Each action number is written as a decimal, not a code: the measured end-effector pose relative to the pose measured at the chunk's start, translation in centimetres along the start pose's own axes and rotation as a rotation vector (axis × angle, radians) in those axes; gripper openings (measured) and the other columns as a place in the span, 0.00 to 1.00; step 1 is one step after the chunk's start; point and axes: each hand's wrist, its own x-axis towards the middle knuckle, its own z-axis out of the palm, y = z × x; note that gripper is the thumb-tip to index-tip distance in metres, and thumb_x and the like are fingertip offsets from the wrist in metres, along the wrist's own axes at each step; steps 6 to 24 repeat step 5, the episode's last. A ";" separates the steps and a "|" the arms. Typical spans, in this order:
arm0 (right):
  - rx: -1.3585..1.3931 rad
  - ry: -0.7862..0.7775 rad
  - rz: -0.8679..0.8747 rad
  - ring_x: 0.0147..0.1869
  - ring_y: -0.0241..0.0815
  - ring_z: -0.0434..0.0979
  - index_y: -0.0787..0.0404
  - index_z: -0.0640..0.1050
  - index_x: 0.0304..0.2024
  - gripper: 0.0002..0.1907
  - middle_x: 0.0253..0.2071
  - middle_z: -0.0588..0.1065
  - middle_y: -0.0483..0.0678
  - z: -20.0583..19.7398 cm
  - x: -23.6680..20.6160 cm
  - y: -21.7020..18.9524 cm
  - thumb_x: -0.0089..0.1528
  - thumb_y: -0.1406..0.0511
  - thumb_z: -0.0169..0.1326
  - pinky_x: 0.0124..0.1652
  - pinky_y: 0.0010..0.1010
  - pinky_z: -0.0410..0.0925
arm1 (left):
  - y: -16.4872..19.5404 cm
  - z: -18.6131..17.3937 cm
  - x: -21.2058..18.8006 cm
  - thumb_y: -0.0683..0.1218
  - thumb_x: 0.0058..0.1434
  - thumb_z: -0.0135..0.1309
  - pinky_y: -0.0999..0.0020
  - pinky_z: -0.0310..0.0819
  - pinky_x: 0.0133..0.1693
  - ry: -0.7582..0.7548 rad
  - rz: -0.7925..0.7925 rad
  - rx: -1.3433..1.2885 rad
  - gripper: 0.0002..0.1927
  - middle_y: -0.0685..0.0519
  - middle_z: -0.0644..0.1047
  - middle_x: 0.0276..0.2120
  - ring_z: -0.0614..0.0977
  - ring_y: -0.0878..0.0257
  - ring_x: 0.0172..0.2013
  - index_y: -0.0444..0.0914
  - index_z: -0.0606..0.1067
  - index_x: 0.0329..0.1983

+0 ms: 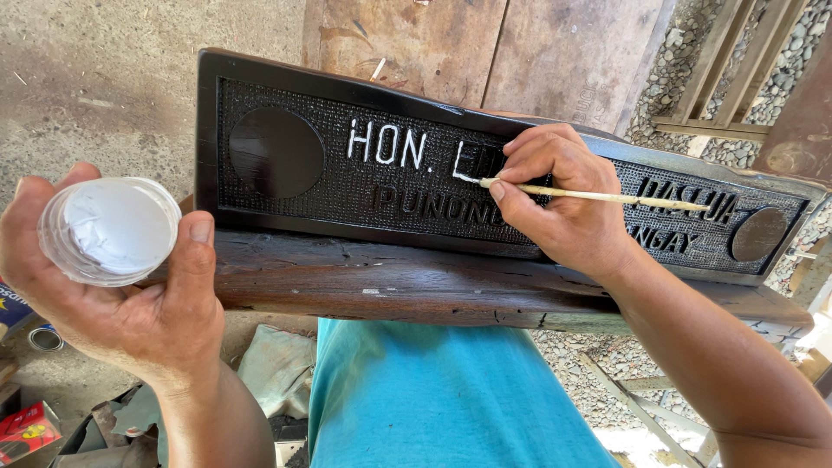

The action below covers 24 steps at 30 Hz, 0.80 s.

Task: The person opens a paint can, dips a small brush, and paints white letters into the recessed text of a black sign. They repeatedly dip the brush and carefully fill the carved letters with white paint.

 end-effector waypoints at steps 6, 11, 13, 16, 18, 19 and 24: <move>0.039 0.005 0.026 0.52 0.46 0.81 0.62 0.74 0.36 0.09 0.40 0.78 0.50 -0.3 -0.3 0.2 0.61 0.73 0.63 0.51 0.32 0.74 | -0.3 0.0 -0.1 0.43 0.73 0.66 0.66 0.77 0.64 -0.001 -0.006 0.006 0.39 0.50 0.60 0.67 0.72 0.54 0.67 0.38 0.53 0.76; 0.039 0.005 0.026 0.52 0.46 0.81 0.62 0.74 0.36 0.09 0.40 0.78 0.50 -0.3 -0.3 0.2 0.61 0.73 0.63 0.51 0.32 0.74 | -0.3 0.0 -0.1 0.43 0.73 0.66 0.66 0.77 0.64 -0.001 -0.006 0.006 0.39 0.50 0.60 0.67 0.72 0.54 0.67 0.38 0.53 0.76; 0.039 0.005 0.026 0.52 0.46 0.81 0.62 0.74 0.36 0.09 0.40 0.78 0.50 -0.3 -0.3 0.2 0.61 0.73 0.63 0.51 0.32 0.74 | -0.3 0.0 -0.1 0.43 0.73 0.66 0.66 0.77 0.64 -0.001 -0.006 0.006 0.39 0.50 0.60 0.67 0.72 0.54 0.67 0.38 0.53 0.76; 0.039 0.005 0.026 0.52 0.46 0.81 0.62 0.74 0.36 0.09 0.40 0.78 0.50 -0.3 -0.3 0.2 0.61 0.73 0.63 0.51 0.32 0.74 | -0.3 0.0 -0.1 0.43 0.73 0.66 0.66 0.77 0.64 -0.001 -0.006 0.006 0.39 0.50 0.60 0.67 0.72 0.54 0.67 0.38 0.53 0.76; 0.039 0.005 0.026 0.52 0.46 0.81 0.62 0.74 0.36 0.09 0.40 0.78 0.50 -0.3 -0.3 0.2 0.61 0.73 0.63 0.51 0.32 0.74 | -0.3 0.0 -0.1 0.43 0.73 0.66 0.66 0.77 0.64 -0.001 -0.006 0.006 0.39 0.50 0.60 0.67 0.72 0.54 0.67 0.38 0.53 0.76; 0.039 0.005 0.026 0.52 0.46 0.81 0.62 0.74 0.36 0.09 0.40 0.78 0.50 -0.3 -0.3 0.2 0.61 0.73 0.63 0.51 0.32 0.74 | -0.3 0.0 -0.1 0.43 0.73 0.66 0.66 0.77 0.64 -0.001 -0.006 0.006 0.39 0.50 0.60 0.67 0.72 0.54 0.67 0.38 0.53 0.76; 0.039 0.005 0.026 0.52 0.46 0.81 0.62 0.74 0.36 0.09 0.40 0.78 0.50 -0.3 -0.3 0.2 0.61 0.73 0.63 0.51 0.32 0.74 | -0.3 0.0 -0.1 0.43 0.73 0.66 0.66 0.77 0.64 -0.001 -0.006 0.006 0.39 0.50 0.60 0.67 0.72 0.54 0.67 0.38 0.53 0.76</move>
